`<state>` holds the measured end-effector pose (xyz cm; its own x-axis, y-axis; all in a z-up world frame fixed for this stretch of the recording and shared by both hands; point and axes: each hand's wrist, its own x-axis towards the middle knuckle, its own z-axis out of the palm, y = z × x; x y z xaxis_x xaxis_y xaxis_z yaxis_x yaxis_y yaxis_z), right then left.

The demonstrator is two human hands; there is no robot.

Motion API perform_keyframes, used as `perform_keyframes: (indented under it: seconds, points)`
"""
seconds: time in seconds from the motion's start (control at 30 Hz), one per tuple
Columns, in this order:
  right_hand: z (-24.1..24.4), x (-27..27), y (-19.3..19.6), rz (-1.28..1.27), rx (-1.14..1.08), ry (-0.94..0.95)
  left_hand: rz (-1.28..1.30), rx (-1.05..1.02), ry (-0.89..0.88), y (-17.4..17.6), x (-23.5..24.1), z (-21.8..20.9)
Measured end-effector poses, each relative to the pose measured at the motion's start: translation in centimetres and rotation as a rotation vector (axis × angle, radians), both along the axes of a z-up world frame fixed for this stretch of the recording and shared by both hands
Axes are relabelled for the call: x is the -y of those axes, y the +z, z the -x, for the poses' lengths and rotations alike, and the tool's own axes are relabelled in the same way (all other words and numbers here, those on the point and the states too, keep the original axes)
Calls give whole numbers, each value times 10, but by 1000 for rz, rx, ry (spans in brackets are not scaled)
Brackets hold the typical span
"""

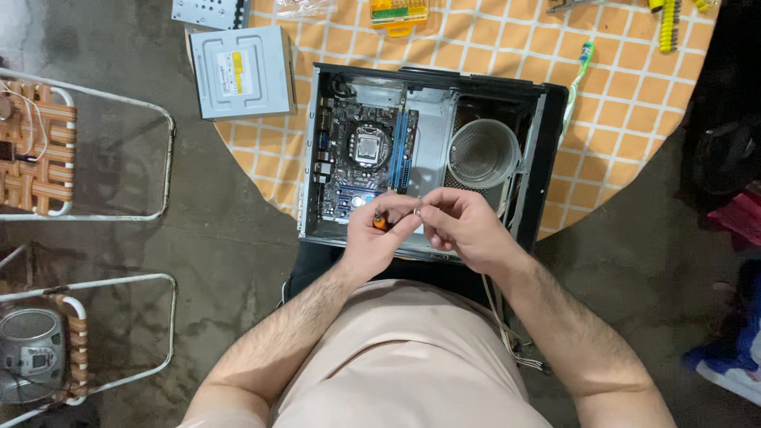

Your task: The person secures a motherboard into a computer case using a screwdriver. They repeatedly pick up screws from a small container and fasten them into the motherboard mounting points.

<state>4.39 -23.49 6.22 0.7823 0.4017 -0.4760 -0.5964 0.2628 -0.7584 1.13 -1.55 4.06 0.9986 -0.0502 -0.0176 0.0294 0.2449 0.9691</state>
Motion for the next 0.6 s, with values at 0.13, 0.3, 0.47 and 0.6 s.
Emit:
perform_keyframes:
  seconds: [0.13,0.3,0.47,0.6]
  points:
    - [5,-5,24,69,129,-4,-10,102,-5,8,-3,1]
    - [12,-8,24,98,64,-49,88,42,13,-9,-1,9]
    - [13,-7,24,105,86,-40,228,-91,7,-9,3,16]
    - [16,-6,32,365,270,45,245,-194,39,-9,9,17]
